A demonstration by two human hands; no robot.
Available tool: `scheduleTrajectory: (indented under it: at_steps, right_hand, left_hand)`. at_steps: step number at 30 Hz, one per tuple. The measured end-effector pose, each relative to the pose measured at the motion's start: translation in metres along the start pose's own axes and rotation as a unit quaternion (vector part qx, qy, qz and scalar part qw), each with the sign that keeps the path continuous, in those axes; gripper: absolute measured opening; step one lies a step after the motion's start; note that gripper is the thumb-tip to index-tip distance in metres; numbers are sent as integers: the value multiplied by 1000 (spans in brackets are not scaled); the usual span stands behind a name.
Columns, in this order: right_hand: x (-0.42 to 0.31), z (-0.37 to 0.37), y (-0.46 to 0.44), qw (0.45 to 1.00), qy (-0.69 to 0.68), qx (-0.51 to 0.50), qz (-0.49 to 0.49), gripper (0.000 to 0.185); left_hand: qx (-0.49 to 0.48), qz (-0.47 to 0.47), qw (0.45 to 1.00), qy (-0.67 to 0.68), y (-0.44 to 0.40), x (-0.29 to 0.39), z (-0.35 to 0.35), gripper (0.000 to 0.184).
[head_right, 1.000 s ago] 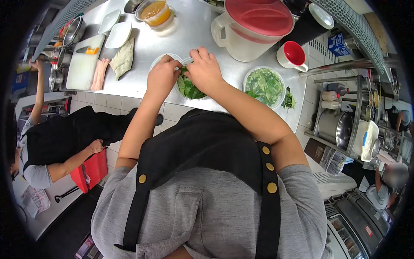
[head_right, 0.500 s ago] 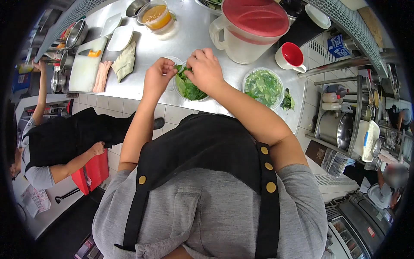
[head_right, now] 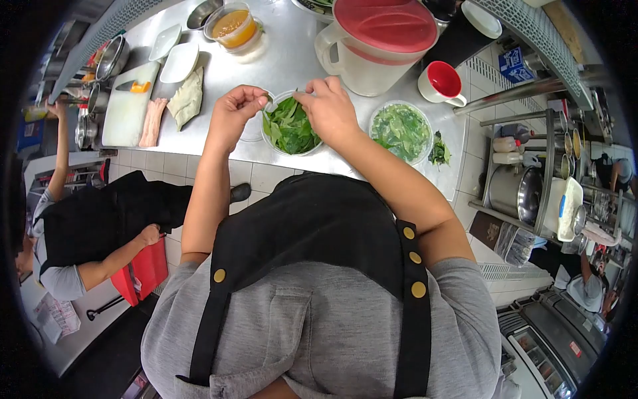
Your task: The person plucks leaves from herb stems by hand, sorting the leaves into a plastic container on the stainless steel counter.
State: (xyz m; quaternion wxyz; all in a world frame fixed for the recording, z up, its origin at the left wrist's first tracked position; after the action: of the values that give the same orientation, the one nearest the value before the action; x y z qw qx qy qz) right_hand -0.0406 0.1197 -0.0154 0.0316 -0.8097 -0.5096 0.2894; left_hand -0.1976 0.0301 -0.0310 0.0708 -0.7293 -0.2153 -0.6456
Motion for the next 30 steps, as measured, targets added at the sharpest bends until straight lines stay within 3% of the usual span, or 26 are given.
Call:
scheduleTrajectory:
  at_steps: [1, 3, 4, 6, 7, 9, 13, 15, 17, 18, 20, 21, 23, 27, 30]
  right_hand:
    - [1, -4, 1, 1000, 1, 1, 3, 25]
    - [21, -12, 6, 966, -230, -12, 116, 29]
    - [19, -22, 8, 966, -229, -10, 120, 29]
    - [21, -31, 18, 870, -459, -9, 179, 24]
    - [22, -39, 25, 871, -456, -4, 184, 24]
    - [35, -63, 46, 878, -424, 34, 219, 19]
    - [82, -109, 110, 859, -414, 118, 279, 20]
    - [123, -128, 152, 853, -388, 175, 302, 15]
    - [172, -149, 201, 885, -150, 208, 389, 11]
    - [197, -141, 224, 883, -148, 210, 392, 11]
    - [235, -120, 258, 900, 30, 119, 419, 9]
    - [235, -122, 260, 900, 31, 118, 419, 9]
    - [229, -131, 264, 886, 139, 120, 426, 9]
    - [227, -144, 263, 876, 110, 158, 442, 9]
    - [214, -153, 242, 891, 97, 207, 392, 9]
  left_hand:
    - [-5, 10, 1000, 24, 1, 7, 4, 17]
    - [-19, 21, 999, 29, -1, 18, 17, 16]
    - [-29, 33, 998, 34, -1, 25, 27, 15]
    - [-58, 44, 996, 43, 1, 42, 56, 14]
    - [-82, 56, 994, 52, 1, 49, 73, 13]
    - [-117, 83, 985, 95, -2, 52, 102, 11]
    - [-201, 30, 971, 122, 10, 67, 156, 12]
    - [-209, 39, 975, 63, 12, 66, 164, 13]
    - [-210, 57, 975, 46, 10, 62, 163, 13]
    - [-205, 39, 977, 46, 9, 58, 160, 13]
    - [-190, 14, 981, 43, 8, 49, 152, 15]
    - [-191, 14, 981, 45, 8, 46, 148, 15]
    - [-167, 26, 986, 6, 7, 43, 134, 16]
    - [-64, 5, 998, 10, 4, 44, 83, 17]
    - [42, 52, 998, -6, 1, 44, 34, 19]
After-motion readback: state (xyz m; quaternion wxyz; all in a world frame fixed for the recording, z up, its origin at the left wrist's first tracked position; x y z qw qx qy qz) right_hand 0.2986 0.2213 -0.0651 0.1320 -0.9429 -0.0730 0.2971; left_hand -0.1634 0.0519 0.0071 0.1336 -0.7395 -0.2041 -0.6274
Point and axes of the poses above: each hand's wrist, its own y-axis away from the middle knuckle, its own z-axis out of the palm, x = y × z, the point moved 9 cm from there along -y, towards the middle knuckle, and after that the axes turned 2 degrees about -x, right-handed, at the moved point
